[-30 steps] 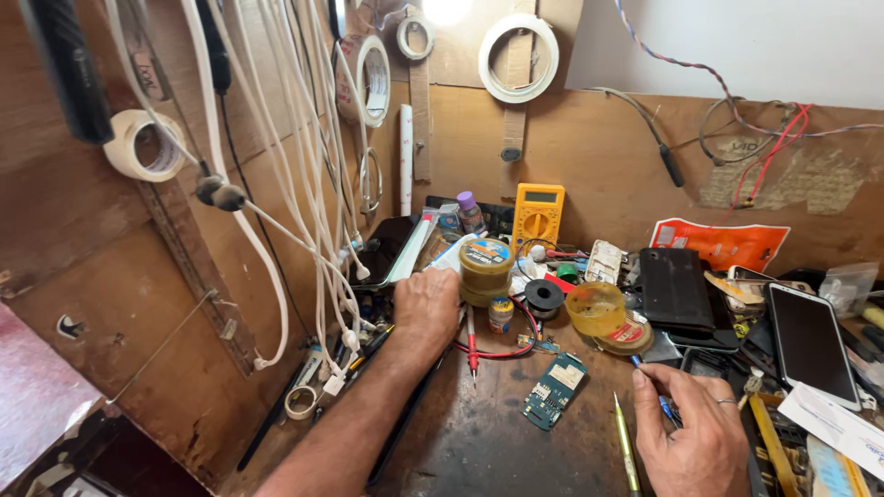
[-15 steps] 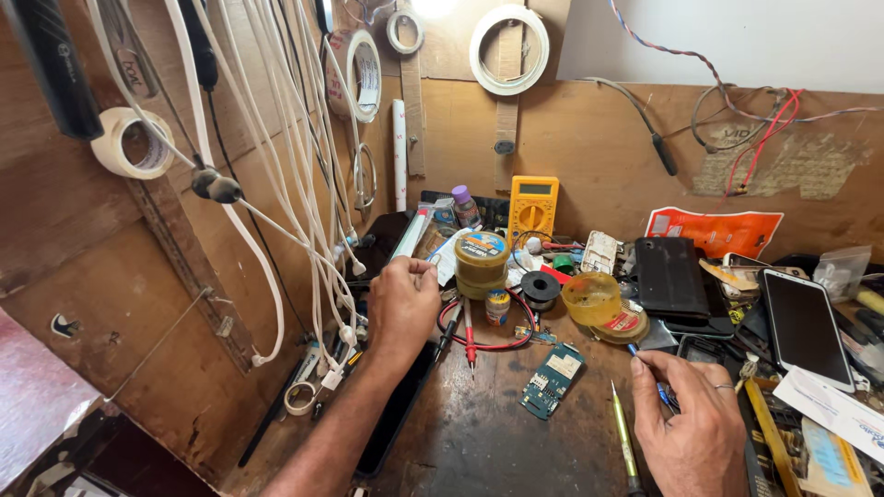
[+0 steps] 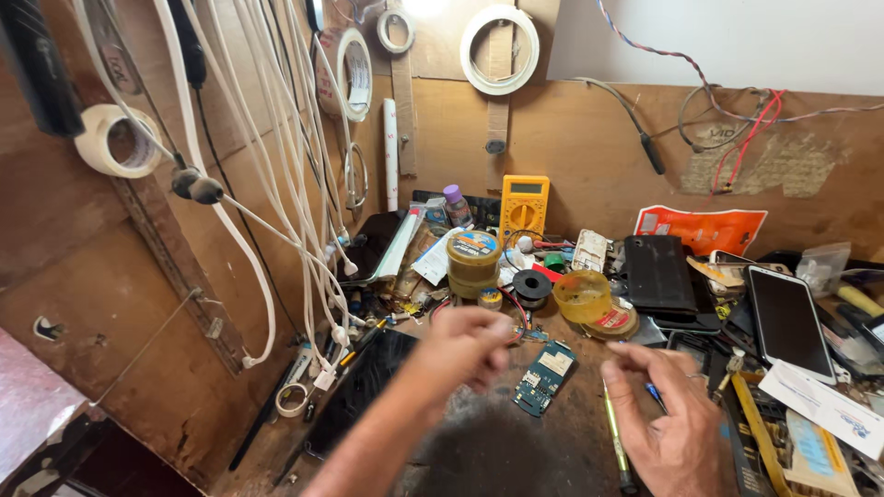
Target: The person applies a substance from a container to a circuit board using a thin tool and then uses a heat gun to apply heat to the board.
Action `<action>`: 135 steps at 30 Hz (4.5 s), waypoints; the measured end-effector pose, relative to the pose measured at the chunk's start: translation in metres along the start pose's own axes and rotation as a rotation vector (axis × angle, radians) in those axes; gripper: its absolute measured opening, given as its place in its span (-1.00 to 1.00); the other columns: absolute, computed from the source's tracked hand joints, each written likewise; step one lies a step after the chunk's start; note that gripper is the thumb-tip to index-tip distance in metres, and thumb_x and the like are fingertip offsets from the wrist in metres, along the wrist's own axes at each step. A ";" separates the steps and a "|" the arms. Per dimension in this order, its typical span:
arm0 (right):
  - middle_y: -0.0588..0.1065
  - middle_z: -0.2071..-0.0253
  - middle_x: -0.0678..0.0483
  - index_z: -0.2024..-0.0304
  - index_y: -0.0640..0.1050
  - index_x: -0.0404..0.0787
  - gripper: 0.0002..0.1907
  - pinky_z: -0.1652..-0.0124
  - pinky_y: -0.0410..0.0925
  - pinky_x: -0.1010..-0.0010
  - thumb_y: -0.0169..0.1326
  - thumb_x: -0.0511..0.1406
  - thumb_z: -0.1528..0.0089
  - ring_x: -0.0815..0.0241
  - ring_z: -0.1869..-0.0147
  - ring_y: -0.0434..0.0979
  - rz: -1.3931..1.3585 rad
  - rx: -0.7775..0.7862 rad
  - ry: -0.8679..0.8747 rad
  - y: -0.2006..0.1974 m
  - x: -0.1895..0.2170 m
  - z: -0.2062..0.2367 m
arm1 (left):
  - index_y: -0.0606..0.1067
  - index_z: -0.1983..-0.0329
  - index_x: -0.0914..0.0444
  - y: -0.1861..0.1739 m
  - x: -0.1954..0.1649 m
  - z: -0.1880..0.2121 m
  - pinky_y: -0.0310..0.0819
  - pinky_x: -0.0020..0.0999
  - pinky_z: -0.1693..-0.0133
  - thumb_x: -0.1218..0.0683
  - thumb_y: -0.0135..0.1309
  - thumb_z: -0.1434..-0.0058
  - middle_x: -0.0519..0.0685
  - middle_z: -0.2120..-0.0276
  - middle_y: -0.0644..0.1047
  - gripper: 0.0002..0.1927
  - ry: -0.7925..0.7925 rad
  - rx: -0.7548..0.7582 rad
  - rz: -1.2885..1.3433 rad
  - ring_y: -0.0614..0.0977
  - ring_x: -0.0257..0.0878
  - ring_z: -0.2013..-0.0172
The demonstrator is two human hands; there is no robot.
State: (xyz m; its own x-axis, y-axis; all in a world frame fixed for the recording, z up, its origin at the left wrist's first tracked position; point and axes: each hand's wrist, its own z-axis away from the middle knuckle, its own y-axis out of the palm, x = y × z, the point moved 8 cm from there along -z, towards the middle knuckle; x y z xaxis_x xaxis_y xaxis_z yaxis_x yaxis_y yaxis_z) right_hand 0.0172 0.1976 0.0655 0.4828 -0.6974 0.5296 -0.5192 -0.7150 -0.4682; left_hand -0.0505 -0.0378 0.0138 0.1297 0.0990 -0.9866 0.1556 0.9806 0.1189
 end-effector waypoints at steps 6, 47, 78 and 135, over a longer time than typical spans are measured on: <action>0.59 0.16 0.02 0.05 0.63 -0.25 -0.75 0.02 0.37 0.37 0.16 -0.27 -0.25 0.13 0.04 0.57 -0.219 0.082 -0.078 0.018 -0.010 0.000 | 0.51 0.13 0.28 0.096 0.018 -0.014 0.28 -0.47 0.54 0.04 0.06 -0.39 -0.11 0.51 0.53 -0.81 0.113 0.236 -0.053 0.45 -0.41 0.57; 0.56 0.32 -0.06 -0.07 0.56 -0.40 -0.68 0.39 0.44 0.37 -0.01 -0.30 -0.37 0.17 0.33 0.58 -0.793 0.058 0.609 0.035 -0.083 0.009 | 0.45 0.07 0.37 0.063 0.000 -0.020 0.36 0.07 0.03 -0.19 0.42 0.06 0.20 0.11 0.45 -0.31 0.413 -0.293 -1.010 0.46 0.14 0.02; 0.58 0.12 0.01 -0.14 0.54 -0.19 -0.39 -0.07 0.34 0.16 0.32 -0.19 -0.04 0.02 -0.09 0.49 0.391 0.269 0.124 0.026 -0.058 -0.018 | 0.65 0.24 0.43 0.049 0.036 -0.080 0.59 -0.44 0.34 0.27 0.39 0.06 0.06 0.38 0.71 -0.71 0.054 -0.021 0.124 0.69 -0.32 0.43; 0.58 0.28 0.02 0.37 0.58 -0.32 -0.81 -0.07 0.38 0.21 0.08 -0.32 -0.27 0.19 -0.01 0.60 -1.054 0.165 0.399 0.000 -0.047 -0.018 | 0.62 0.04 0.42 0.051 0.010 -0.051 0.58 -0.48 0.35 0.27 0.29 -0.06 0.05 0.33 0.72 -0.64 0.148 0.069 0.336 0.70 -0.37 0.39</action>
State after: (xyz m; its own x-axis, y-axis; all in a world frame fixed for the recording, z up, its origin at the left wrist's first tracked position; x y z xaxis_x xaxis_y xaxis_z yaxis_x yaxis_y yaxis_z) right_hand -0.0180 0.2309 0.0534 0.3497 0.2987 0.8880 0.1250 -0.9542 0.2717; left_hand -0.0913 0.0223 0.0040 0.0426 0.4414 -0.8963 0.1946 0.8763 0.4408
